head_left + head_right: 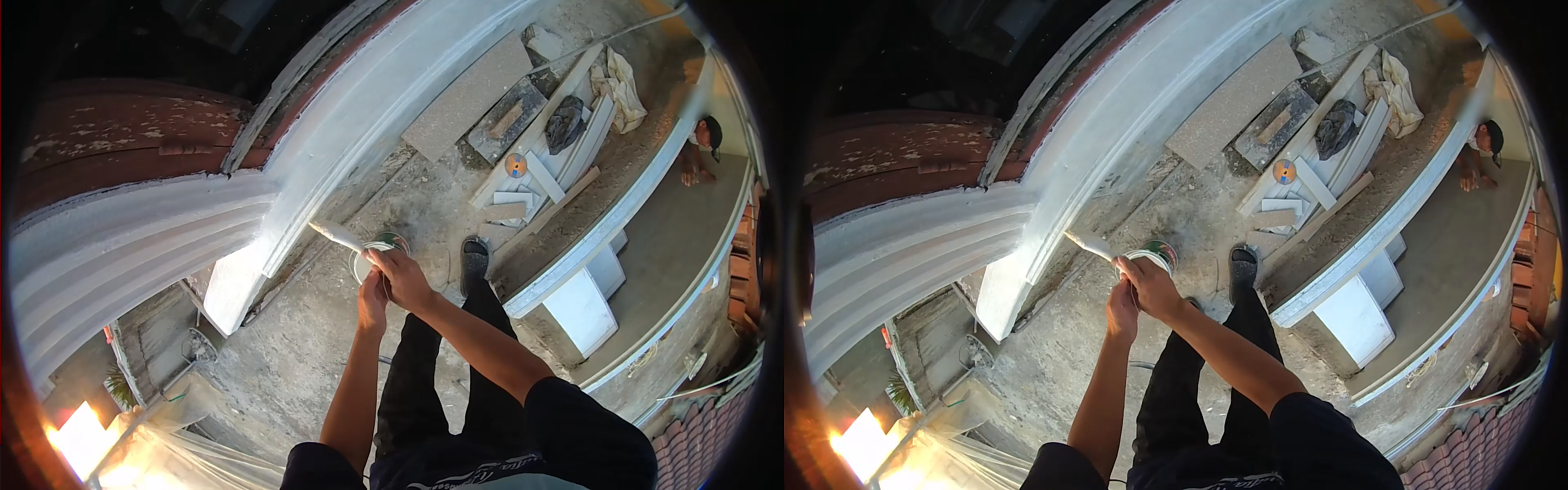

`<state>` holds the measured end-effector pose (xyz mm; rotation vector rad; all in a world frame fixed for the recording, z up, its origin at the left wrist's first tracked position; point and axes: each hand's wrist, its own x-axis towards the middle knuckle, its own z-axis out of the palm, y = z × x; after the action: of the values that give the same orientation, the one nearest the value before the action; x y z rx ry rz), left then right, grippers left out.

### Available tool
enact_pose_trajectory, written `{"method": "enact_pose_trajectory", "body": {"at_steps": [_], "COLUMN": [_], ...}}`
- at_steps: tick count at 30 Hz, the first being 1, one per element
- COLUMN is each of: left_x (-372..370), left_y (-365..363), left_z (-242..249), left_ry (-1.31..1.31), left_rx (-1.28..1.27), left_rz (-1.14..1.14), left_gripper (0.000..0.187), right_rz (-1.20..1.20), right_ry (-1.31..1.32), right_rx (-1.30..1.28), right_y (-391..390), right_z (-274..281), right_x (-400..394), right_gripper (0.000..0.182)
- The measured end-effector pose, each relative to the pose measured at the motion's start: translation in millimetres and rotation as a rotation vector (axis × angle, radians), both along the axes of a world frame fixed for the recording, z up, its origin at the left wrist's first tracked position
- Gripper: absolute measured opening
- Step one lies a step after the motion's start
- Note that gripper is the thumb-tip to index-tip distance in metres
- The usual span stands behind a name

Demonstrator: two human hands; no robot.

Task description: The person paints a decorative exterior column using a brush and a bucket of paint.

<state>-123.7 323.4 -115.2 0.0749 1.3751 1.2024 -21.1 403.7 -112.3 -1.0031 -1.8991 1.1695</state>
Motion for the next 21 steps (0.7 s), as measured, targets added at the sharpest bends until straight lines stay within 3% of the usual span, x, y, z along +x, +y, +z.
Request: {"method": "enact_pose_trajectory", "body": {"at_steps": [1, 4, 7, 8, 10, 11, 12, 13, 14, 15, 16, 18, 20, 21], "left_x": [1, 26, 39, 51, 66, 71, 74, 77, 82, 88, 92, 100, 102, 101], "left_y": [6, 50, 39, 37, 38, 33, 23, 14, 7, 1, -7, -15, -26, -28], "left_z": [0, 42, 1, -10, -30, -42, -57, -69, -78, -88, -97, -107, -113, -121], "left_ry": [-0.041, -0.199, 0.007, 0.049, 0.206, 0.287, 0.363, 0.388, 0.413, 0.442, 0.447, 0.446, 0.442, 0.435], "left_rx": [-0.032, -0.117, -0.338, -0.295, -0.287, -0.29, -0.241, -0.239, -0.235, -0.228, -0.229, -0.232, -0.264, -0.285], "left_rz": [0.054, 0.184, -0.028, 0.07, 0.002, -0.026, -0.093, -0.138, -0.182, -0.22, -0.24, -0.249, -0.28, -0.309], "left_gripper": [0.048, 0.041, 0.04, 0.039, 0.038, 0.038, 0.037, 0.038, 0.039, 0.04, 0.038, 0.036, 0.035, 0.034], "right_rz": [-0.049, -0.035, 0.239, 0.402, 0.417, 0.274, 0.072, -0.212, -0.436, -0.627, -0.786, -1.088, -1.196, -1.134], "right_ry": [0.086, -0.086, -0.112, -0.047, 0.017, -0.091, -0.159, -0.228, -0.305, -0.436, -0.357, -0.247, -0.317, -0.294], "right_rx": [-0.003, 0.007, 0.047, -0.056, -0.056, -0.019, -0.125, -0.059, -0.272, -0.341, -0.584, -0.942, -1.043, -1.139], "right_y": [-11, -28, -33, -23, 26, 47, 71, 96, 125, 154, 176, 216, 229, 234], "right_z": [0, -7, -32, -44, -78, -116, -158, -216, -269, -327, -361, -403, -435, -461], "right_x": [1, 31, 71, 88, 132, 158, 183, 203, 228, 256, 277, 301, 308, 319], "right_gripper": [0.052, 0.059, 0.063, 0.065, 0.068, 0.069, 0.058, 0.05, 0.032, 0.028, 0.027, 0.032, 0.059, 0.075]}}
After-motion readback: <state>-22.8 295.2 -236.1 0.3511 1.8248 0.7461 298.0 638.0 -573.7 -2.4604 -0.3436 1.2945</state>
